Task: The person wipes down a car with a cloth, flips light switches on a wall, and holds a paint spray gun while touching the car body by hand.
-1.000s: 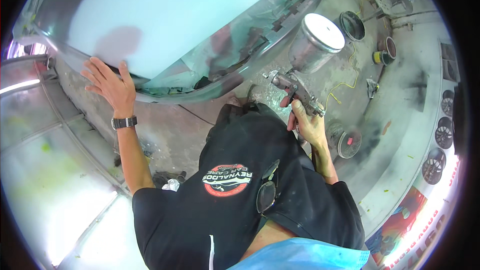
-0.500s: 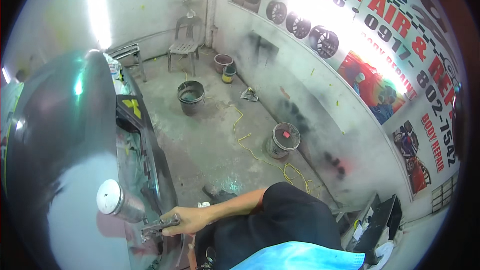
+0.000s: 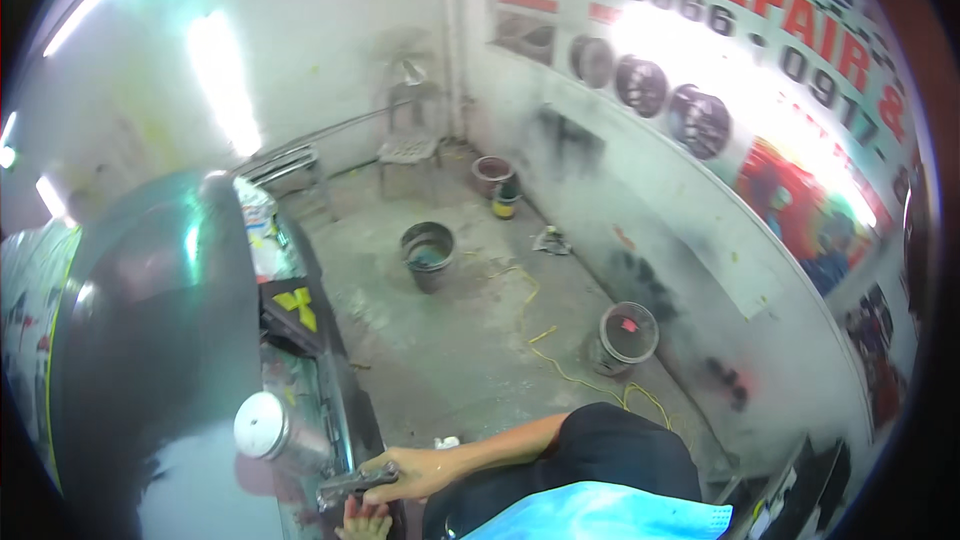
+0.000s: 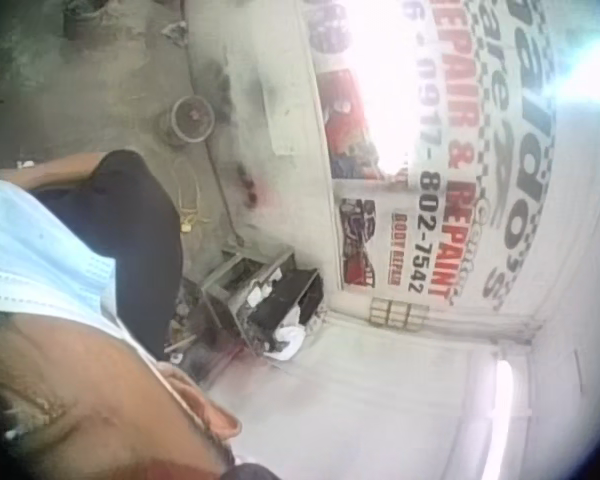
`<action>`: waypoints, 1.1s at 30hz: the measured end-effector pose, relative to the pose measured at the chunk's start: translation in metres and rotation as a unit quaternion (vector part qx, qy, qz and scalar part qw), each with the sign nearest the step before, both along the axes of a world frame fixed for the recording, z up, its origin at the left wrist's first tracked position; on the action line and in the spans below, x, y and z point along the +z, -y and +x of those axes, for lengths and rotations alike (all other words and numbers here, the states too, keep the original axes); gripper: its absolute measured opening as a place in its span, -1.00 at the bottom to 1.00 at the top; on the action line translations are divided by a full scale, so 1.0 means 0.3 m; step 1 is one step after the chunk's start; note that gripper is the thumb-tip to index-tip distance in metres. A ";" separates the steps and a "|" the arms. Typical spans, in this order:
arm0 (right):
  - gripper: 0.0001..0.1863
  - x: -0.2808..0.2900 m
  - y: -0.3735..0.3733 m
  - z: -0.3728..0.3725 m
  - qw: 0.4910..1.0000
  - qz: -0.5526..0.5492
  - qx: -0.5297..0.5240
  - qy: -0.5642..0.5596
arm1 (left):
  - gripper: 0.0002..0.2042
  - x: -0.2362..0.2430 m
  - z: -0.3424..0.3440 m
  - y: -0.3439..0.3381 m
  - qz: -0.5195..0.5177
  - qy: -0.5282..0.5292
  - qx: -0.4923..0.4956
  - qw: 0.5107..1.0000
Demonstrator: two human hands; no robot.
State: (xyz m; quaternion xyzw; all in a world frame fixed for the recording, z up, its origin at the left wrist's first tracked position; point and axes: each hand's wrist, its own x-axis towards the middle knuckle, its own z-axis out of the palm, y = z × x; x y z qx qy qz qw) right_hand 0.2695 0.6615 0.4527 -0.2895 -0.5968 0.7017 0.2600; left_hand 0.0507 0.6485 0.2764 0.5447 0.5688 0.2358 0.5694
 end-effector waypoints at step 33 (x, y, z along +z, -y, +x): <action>-0.65 0.036 -0.208 -0.211 0.993 -0.028 0.087 0.076 | -0.27 0.490 -0.531 -0.056 0.410 -0.452 0.417 0.674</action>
